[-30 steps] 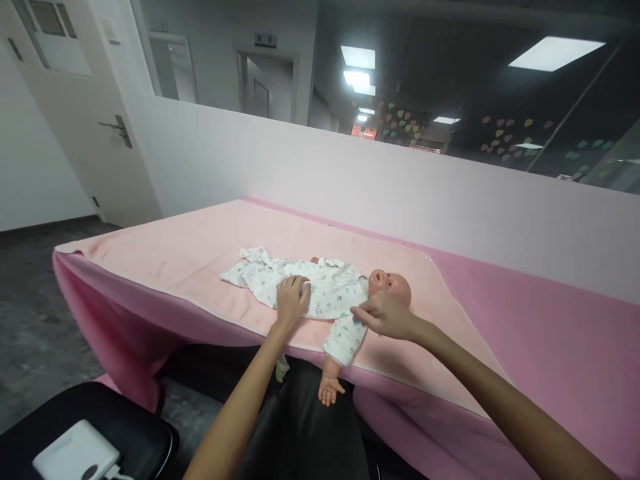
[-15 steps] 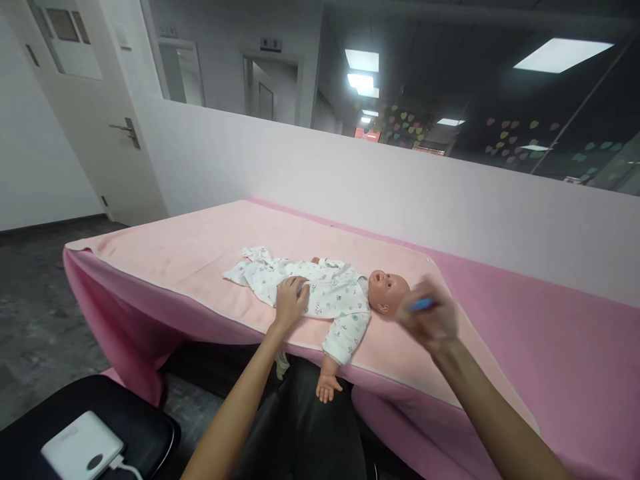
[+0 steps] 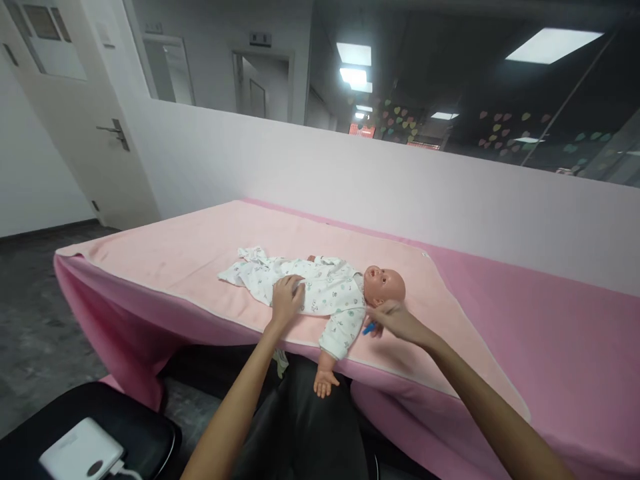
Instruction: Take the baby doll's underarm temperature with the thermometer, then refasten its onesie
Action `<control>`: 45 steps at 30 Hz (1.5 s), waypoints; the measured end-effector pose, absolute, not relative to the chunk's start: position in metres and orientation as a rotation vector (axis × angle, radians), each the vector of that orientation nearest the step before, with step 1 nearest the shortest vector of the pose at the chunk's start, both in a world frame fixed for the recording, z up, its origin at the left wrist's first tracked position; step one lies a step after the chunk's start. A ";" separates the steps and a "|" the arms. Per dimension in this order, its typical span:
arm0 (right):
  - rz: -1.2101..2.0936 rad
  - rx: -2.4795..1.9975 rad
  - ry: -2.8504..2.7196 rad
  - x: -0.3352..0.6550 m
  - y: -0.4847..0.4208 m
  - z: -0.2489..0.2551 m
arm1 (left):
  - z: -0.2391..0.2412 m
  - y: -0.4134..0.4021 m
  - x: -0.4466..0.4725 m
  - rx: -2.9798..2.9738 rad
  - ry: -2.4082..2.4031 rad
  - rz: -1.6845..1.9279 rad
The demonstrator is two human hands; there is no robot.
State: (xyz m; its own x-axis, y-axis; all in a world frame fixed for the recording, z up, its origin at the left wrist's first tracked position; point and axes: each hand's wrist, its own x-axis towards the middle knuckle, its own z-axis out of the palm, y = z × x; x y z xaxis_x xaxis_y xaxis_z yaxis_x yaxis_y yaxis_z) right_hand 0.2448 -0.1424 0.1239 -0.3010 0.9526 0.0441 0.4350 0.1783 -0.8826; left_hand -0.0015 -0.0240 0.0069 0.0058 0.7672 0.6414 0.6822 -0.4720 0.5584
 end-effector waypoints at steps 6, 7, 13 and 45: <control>1.262 -1.396 -1.783 0.254 -0.141 0.143 | 0.004 -0.020 -0.003 2.178 1.549 1.498; 1.271 -1.395 -1.787 0.254 -0.143 0.149 | 0.004 -0.020 -0.004 2.176 1.546 1.498; 1.241 -1.272 -1.822 0.246 -0.154 0.184 | 0.006 -0.022 -0.005 2.180 1.543 1.485; 0.023 -1.596 -1.819 0.287 -0.151 0.055 | 0.006 -0.019 0.002 2.167 1.599 1.653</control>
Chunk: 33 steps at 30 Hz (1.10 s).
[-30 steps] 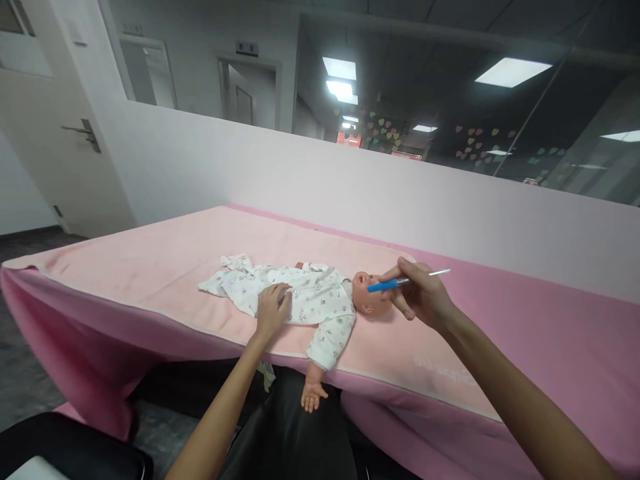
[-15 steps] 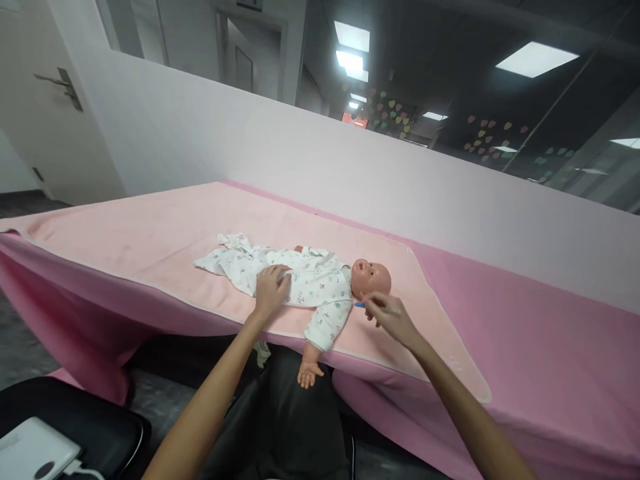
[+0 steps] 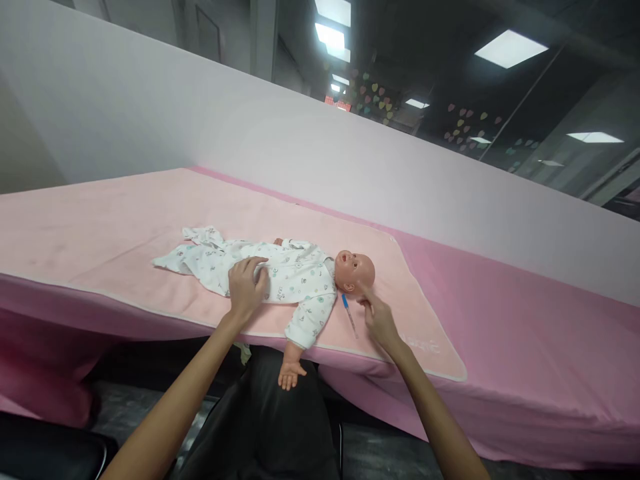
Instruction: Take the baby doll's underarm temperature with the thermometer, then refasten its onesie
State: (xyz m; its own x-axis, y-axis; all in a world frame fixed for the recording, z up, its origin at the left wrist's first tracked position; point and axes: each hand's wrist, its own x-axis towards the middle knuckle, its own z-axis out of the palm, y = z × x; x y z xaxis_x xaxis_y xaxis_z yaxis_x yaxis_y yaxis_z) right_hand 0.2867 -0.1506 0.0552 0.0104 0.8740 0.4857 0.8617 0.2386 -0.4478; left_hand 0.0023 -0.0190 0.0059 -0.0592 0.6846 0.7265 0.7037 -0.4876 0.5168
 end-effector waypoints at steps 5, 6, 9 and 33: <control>-0.046 -1.386 -1.444 0.253 -0.121 0.094 | 0.027 -0.021 0.045 -2.441 -1.157 -1.344; -0.031 -1.350 -1.444 0.240 -0.107 0.094 | 0.031 -0.019 0.057 -2.477 -1.125 -1.306; 0.019 -1.409 -1.554 0.198 -0.067 0.084 | 0.037 -0.011 0.084 -2.482 -1.180 -1.314; -0.126 -1.144 -1.159 0.171 -0.024 0.020 | 0.031 0.006 0.084 -2.680 -1.319 -1.330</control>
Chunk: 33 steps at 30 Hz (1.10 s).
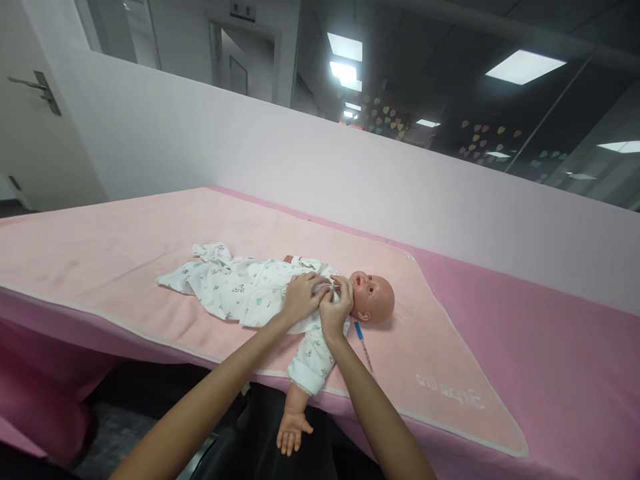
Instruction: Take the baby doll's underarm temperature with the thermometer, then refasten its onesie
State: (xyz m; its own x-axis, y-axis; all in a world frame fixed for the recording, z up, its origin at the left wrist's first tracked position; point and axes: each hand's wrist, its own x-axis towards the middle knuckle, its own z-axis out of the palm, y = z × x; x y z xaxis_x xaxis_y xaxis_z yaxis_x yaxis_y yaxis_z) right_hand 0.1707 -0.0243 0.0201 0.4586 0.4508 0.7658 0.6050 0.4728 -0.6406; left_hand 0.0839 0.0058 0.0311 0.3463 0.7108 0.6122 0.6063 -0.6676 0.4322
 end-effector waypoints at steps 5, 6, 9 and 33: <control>-0.110 -1.145 -1.138 0.172 -0.022 0.019 | 0.032 0.010 0.084 2.391 1.219 1.200; -0.111 -1.145 -1.144 0.172 -0.021 0.018 | 0.031 0.009 0.084 2.414 1.210 1.232; -0.108 -1.171 -1.189 0.172 -0.022 0.019 | 0.026 0.005 0.083 2.484 1.157 1.324; -0.031 -1.236 -1.319 0.171 -0.025 0.021 | 0.019 0.001 0.084 2.549 1.110 1.459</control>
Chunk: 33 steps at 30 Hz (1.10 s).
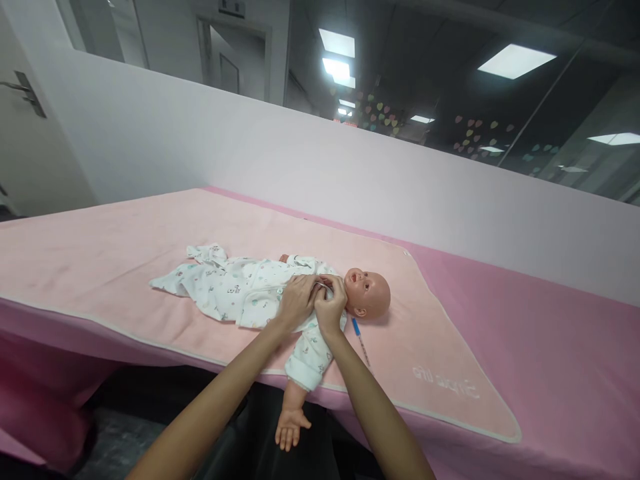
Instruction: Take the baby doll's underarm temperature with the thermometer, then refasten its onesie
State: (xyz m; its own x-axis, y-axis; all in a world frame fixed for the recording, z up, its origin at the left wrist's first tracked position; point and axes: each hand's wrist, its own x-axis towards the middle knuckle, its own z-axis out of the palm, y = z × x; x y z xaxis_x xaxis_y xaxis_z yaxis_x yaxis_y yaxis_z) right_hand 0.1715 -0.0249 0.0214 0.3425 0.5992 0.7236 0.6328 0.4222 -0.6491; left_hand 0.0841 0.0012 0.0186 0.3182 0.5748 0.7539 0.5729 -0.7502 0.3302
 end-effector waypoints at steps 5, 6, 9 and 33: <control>-0.022 -1.219 -1.331 0.172 -0.025 0.021 | 0.020 0.000 0.084 2.506 1.114 1.451; -0.021 -1.214 -1.330 0.172 -0.025 0.021 | 0.021 0.000 0.084 2.486 1.117 1.460; -0.018 -1.201 -1.310 0.172 -0.025 0.021 | 0.023 -0.002 0.085 2.433 1.120 1.490; 0.022 -1.146 -1.148 0.177 -0.021 0.019 | 0.020 -0.007 0.085 2.436 1.225 1.605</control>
State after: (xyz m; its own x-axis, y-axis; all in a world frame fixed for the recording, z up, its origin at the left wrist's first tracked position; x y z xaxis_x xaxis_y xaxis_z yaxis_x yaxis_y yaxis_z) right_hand 0.1769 -0.0208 0.0191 0.4737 0.5393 0.6962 0.5117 0.4749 -0.7160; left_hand 0.0852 -0.0073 0.0203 0.1858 0.5849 0.7895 0.6074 -0.6999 0.3756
